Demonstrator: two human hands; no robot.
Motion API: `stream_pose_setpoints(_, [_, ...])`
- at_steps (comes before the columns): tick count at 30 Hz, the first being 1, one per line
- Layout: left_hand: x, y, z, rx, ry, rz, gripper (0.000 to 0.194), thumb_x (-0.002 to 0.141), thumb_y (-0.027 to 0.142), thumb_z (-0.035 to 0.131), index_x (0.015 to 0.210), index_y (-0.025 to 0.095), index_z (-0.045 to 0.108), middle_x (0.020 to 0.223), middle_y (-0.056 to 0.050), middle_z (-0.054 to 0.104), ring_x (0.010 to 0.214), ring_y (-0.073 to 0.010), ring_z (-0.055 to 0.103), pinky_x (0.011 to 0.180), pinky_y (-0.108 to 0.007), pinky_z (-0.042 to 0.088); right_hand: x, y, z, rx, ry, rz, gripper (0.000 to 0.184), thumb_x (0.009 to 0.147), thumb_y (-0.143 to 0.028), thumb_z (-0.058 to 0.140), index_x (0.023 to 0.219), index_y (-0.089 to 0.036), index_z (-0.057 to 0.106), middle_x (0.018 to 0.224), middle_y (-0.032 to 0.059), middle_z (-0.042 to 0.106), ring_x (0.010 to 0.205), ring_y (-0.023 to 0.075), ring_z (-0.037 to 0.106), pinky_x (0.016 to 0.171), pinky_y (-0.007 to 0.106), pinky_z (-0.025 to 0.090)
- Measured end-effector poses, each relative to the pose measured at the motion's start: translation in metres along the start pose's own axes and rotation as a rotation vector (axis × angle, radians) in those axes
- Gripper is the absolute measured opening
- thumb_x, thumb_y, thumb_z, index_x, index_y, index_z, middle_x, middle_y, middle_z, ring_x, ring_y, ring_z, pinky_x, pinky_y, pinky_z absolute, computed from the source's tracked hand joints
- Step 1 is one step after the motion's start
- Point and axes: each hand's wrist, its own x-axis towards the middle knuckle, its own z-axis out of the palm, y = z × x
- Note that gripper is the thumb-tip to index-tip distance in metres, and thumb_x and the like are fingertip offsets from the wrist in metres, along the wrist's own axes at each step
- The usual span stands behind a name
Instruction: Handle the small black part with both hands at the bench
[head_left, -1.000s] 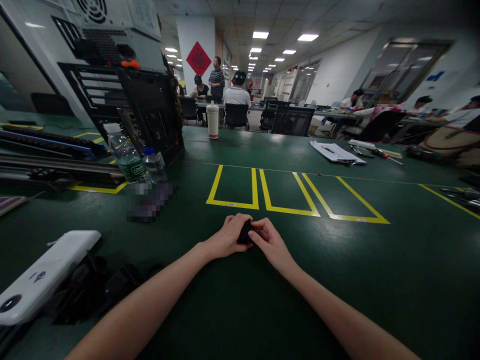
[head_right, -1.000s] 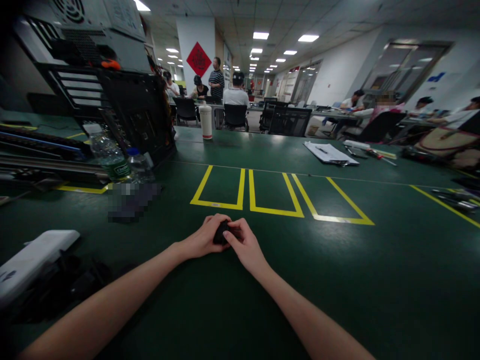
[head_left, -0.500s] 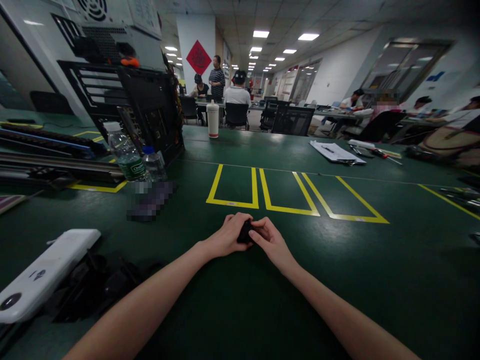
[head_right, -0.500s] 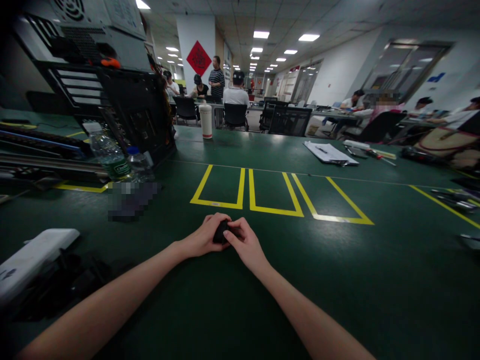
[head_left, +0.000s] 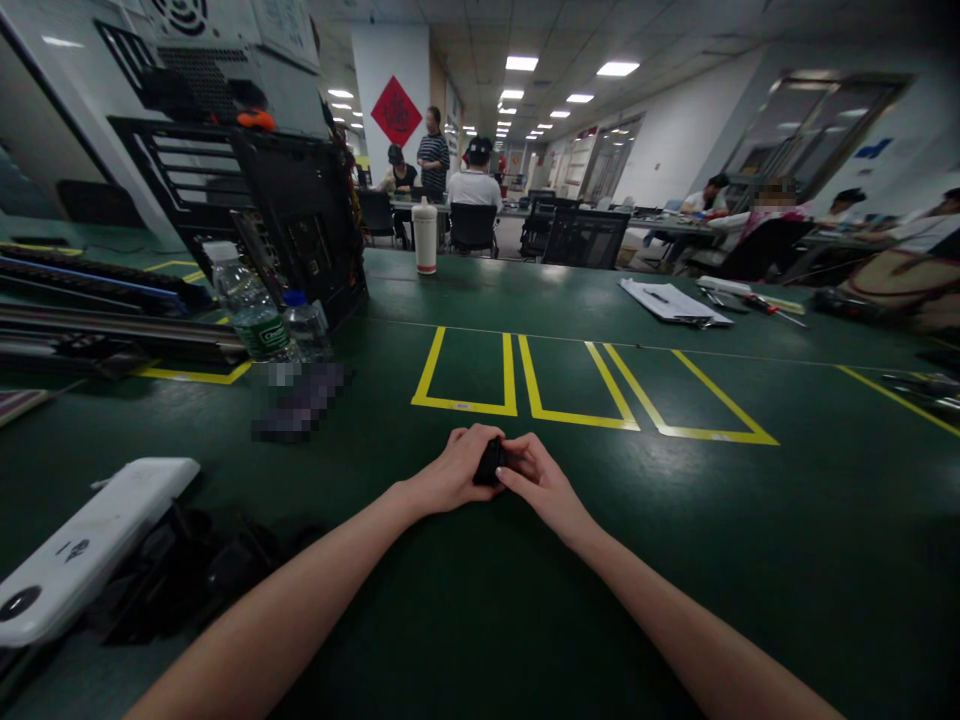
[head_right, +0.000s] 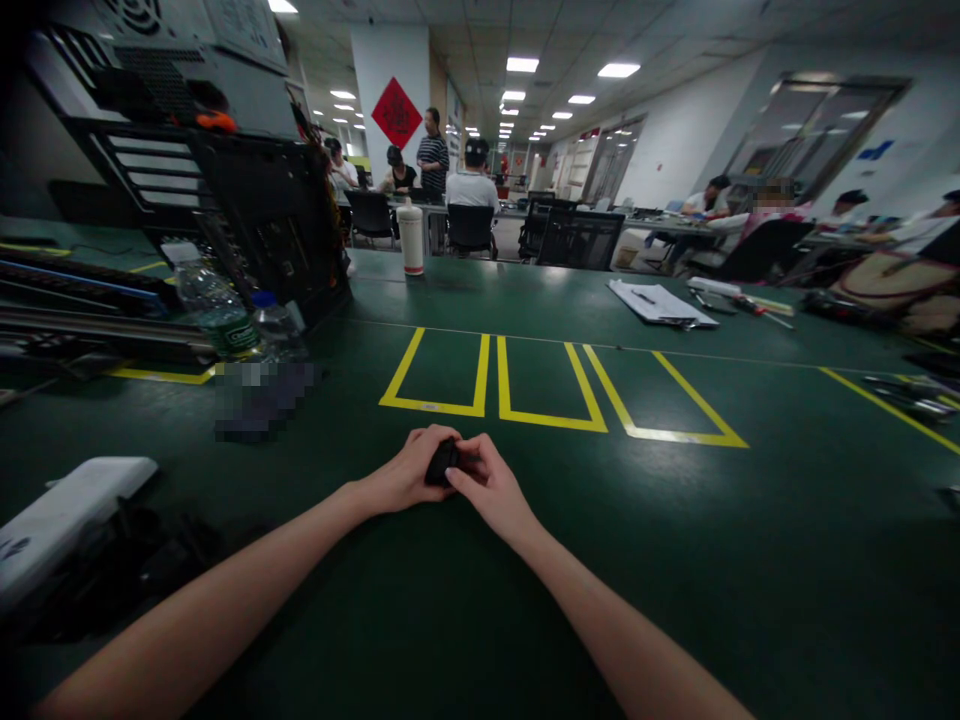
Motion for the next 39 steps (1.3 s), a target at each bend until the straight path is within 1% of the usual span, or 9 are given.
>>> stream_pose_setpoints(5, [0.0001,-0.0006,0.0005,0.012,0.005,0.014,0.053,0.069,0.017,0.064,0.112,0.023,0.032,0.11,-0.006,0.045,0.102,-0.0221,0.045,0.092,-0.04,0.032,0.0003,-0.004,0.0015,-0.013,0.028,-0.024,0.013,0.078,-0.026,0.053,0.089,-0.023,0.049,0.097,0.0,0.053,0.095,0.0179,0.055,0.082,0.036,0.046])
stream_pose_setpoints(11, [0.0,0.0002,-0.0007,0.006,-0.013,-0.005,0.054,0.07,0.018,0.063,0.113,0.024,0.031,0.111,-0.006,0.045,0.103,-0.0237,0.046,0.091,-0.042,0.032,0.0016,-0.0065,0.0008,-0.1,0.058,0.063,0.024,0.077,-0.029,0.053,0.1,-0.023,0.048,0.104,0.0021,0.053,0.098,0.0188,0.052,0.084,0.039,0.044])
stream_pose_setpoints(18, [-0.0006,-0.0004,0.0001,0.007,0.008,0.01,0.055,0.068,0.016,0.065,0.112,0.023,0.032,0.11,-0.005,0.045,0.101,-0.0225,0.046,0.09,-0.04,0.033,-0.0001,-0.0073,-0.0013,0.04,-0.047,0.03,0.022,0.074,-0.025,0.058,0.092,-0.023,0.047,0.1,0.0007,0.053,0.094,0.0175,0.055,0.08,0.035,0.047])
stream_pose_setpoints(23, [0.0003,-0.0013,0.0011,0.019,0.014,0.018,0.053,0.069,0.018,0.064,0.112,0.023,0.033,0.11,-0.006,0.046,0.102,-0.0229,0.046,0.091,-0.041,0.032,0.0018,-0.0046,0.0008,0.008,0.037,-0.007,0.016,0.075,-0.031,0.056,0.087,-0.022,0.049,0.093,0.0,0.054,0.089,0.017,0.056,0.078,0.034,0.046])
stream_pose_setpoints(27, [0.0003,-0.0012,0.001,0.012,0.003,0.004,0.055,0.069,0.018,0.064,0.113,0.024,0.032,0.111,-0.006,0.046,0.104,-0.0234,0.045,0.09,-0.041,0.033,0.0029,-0.0051,0.0003,-0.066,0.057,0.031,0.021,0.076,-0.03,0.054,0.096,-0.024,0.049,0.1,0.0012,0.054,0.094,0.0178,0.054,0.08,0.036,0.046])
stream_pose_setpoints(30, [-0.0001,-0.0011,0.0006,0.007,0.002,0.005,0.054,0.069,0.018,0.064,0.113,0.024,0.032,0.111,-0.005,0.045,0.103,-0.023,0.046,0.091,-0.041,0.033,0.0024,-0.0069,-0.0015,-0.082,0.034,0.05,0.023,0.077,-0.03,0.053,0.098,-0.023,0.05,0.102,0.002,0.054,0.096,0.0185,0.053,0.083,0.037,0.044])
stream_pose_setpoints(34, [-0.0005,-0.0008,-0.0001,0.01,0.006,0.018,0.053,0.069,0.017,0.064,0.112,0.023,0.033,0.11,-0.006,0.046,0.101,-0.0222,0.046,0.091,-0.04,0.032,0.0016,-0.0065,-0.0028,0.027,-0.061,0.028,0.021,0.074,-0.027,0.058,0.092,-0.023,0.048,0.098,0.0006,0.054,0.093,0.0184,0.055,0.079,0.036,0.047])
stream_pose_setpoints(36, [-0.0007,-0.0003,-0.0005,0.013,0.005,0.029,0.053,0.069,0.016,0.064,0.111,0.022,0.033,0.109,-0.006,0.046,0.101,-0.0219,0.046,0.092,-0.04,0.032,0.0014,-0.0056,-0.0025,0.045,-0.061,0.019,0.021,0.073,-0.025,0.059,0.091,-0.024,0.047,0.096,-0.0003,0.053,0.092,0.0178,0.056,0.078,0.035,0.048])
stream_pose_setpoints(39, [-0.0007,0.0001,-0.0008,0.012,0.003,0.021,0.053,0.07,0.017,0.063,0.112,0.023,0.032,0.111,-0.006,0.045,0.103,-0.0225,0.045,0.092,-0.04,0.032,0.0012,-0.0055,-0.0012,-0.002,-0.014,0.017,0.015,0.076,-0.027,0.055,0.089,-0.023,0.048,0.095,-0.0002,0.053,0.09,0.0178,0.056,0.076,0.035,0.048])
